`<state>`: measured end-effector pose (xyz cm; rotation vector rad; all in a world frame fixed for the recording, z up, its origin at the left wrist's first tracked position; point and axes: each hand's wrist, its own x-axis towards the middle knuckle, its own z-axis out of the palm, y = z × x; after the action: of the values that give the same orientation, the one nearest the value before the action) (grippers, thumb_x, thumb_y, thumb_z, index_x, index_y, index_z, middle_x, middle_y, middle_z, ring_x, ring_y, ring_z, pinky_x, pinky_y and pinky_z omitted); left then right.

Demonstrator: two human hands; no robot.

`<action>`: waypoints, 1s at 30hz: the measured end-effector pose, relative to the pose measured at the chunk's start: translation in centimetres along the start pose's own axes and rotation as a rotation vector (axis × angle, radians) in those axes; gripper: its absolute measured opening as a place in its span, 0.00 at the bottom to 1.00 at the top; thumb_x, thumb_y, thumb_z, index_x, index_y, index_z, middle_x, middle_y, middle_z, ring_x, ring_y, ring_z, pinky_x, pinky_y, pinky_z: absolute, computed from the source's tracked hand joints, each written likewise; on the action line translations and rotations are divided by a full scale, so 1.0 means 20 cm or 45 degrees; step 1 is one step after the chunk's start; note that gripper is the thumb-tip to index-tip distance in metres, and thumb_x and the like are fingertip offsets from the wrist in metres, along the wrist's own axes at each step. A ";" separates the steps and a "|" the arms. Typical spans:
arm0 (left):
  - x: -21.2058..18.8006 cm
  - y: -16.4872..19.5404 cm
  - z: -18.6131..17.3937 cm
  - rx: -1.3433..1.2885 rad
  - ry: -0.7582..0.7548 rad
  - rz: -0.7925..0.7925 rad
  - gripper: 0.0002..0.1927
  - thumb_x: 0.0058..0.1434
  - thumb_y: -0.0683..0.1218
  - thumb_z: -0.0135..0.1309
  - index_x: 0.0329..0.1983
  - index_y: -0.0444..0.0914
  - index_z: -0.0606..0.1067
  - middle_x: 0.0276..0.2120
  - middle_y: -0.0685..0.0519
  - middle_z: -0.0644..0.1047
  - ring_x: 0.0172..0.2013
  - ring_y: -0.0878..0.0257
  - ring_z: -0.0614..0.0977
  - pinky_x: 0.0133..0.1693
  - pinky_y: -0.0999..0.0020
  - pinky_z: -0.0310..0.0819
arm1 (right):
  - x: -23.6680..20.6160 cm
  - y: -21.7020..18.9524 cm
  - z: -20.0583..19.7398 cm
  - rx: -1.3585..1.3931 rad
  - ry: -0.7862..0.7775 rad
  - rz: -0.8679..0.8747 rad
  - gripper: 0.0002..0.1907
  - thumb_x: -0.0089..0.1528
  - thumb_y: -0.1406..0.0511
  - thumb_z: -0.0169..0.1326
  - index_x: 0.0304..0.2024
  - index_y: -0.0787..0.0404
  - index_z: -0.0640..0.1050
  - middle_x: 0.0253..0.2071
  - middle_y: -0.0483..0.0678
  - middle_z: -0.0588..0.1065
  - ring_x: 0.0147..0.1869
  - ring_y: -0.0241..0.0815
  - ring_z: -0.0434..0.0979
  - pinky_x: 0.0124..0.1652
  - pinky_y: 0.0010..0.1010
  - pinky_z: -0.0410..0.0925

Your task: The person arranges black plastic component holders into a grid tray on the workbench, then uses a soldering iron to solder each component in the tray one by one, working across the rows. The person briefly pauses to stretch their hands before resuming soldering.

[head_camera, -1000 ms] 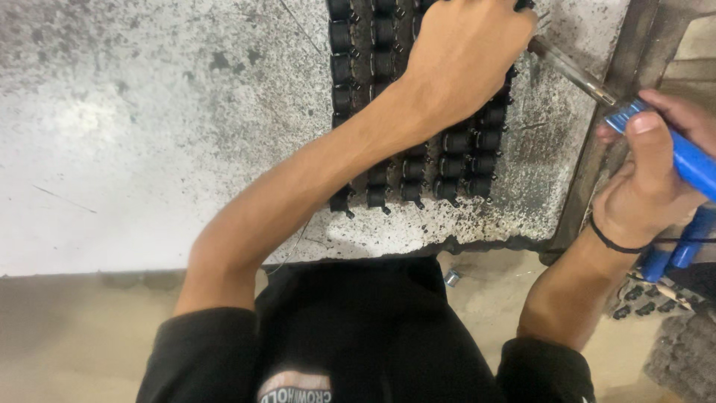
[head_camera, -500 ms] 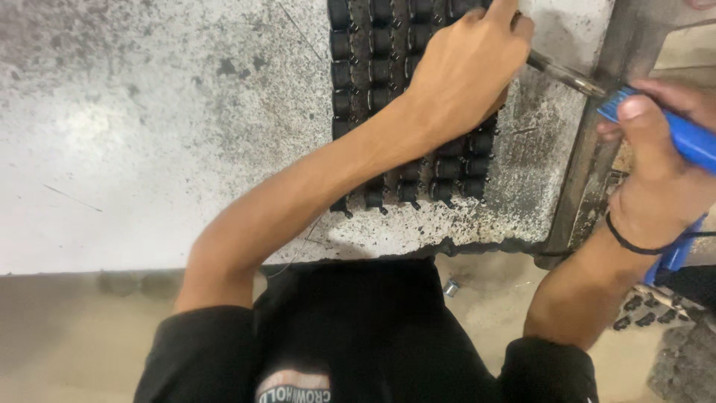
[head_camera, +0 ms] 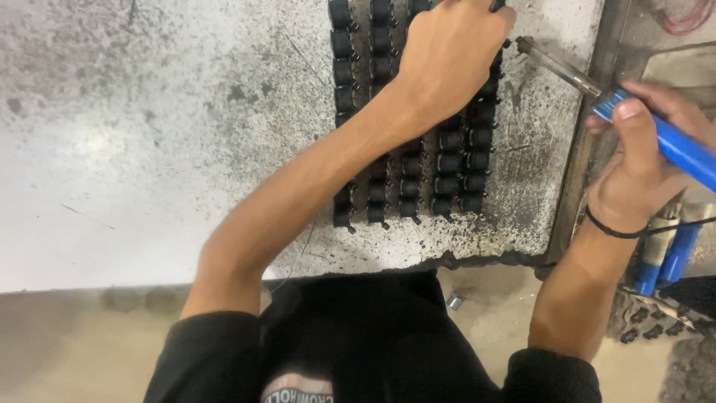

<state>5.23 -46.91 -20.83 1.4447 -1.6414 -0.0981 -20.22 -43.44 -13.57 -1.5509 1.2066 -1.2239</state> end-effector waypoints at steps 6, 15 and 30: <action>-0.05 -0.04 0.08 -0.086 -0.043 0.060 0.03 0.50 0.38 0.57 0.29 0.35 0.77 0.30 0.46 0.77 0.32 0.46 0.82 0.29 0.52 0.75 | 0.00 0.04 0.02 -0.010 -0.029 0.033 0.16 0.72 0.68 0.62 0.53 0.78 0.77 0.42 0.56 0.75 0.37 0.47 0.76 0.39 0.32 0.72; -0.06 0.01 0.11 -0.076 -0.048 0.070 0.04 0.46 0.38 0.60 0.26 0.34 0.77 0.30 0.42 0.77 0.31 0.44 0.82 0.27 0.51 0.76 | 0.03 -0.09 0.02 -0.287 -0.187 0.027 0.13 0.73 0.70 0.62 0.55 0.77 0.78 0.43 0.56 0.79 0.41 0.45 0.82 0.45 0.28 0.75; 0.01 0.22 -0.31 -0.573 0.173 0.283 0.07 0.58 0.35 0.59 0.37 0.34 0.73 0.29 0.45 0.77 0.32 0.45 0.82 0.33 0.52 0.76 | -0.02 -0.10 0.01 0.099 0.054 -0.019 0.17 0.71 0.66 0.65 0.54 0.75 0.79 0.40 0.55 0.78 0.36 0.45 0.79 0.39 0.31 0.75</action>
<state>5.98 -42.68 -14.54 0.9051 -1.5362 -0.2226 -19.55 -42.51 -11.74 -1.4862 1.1624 -1.3039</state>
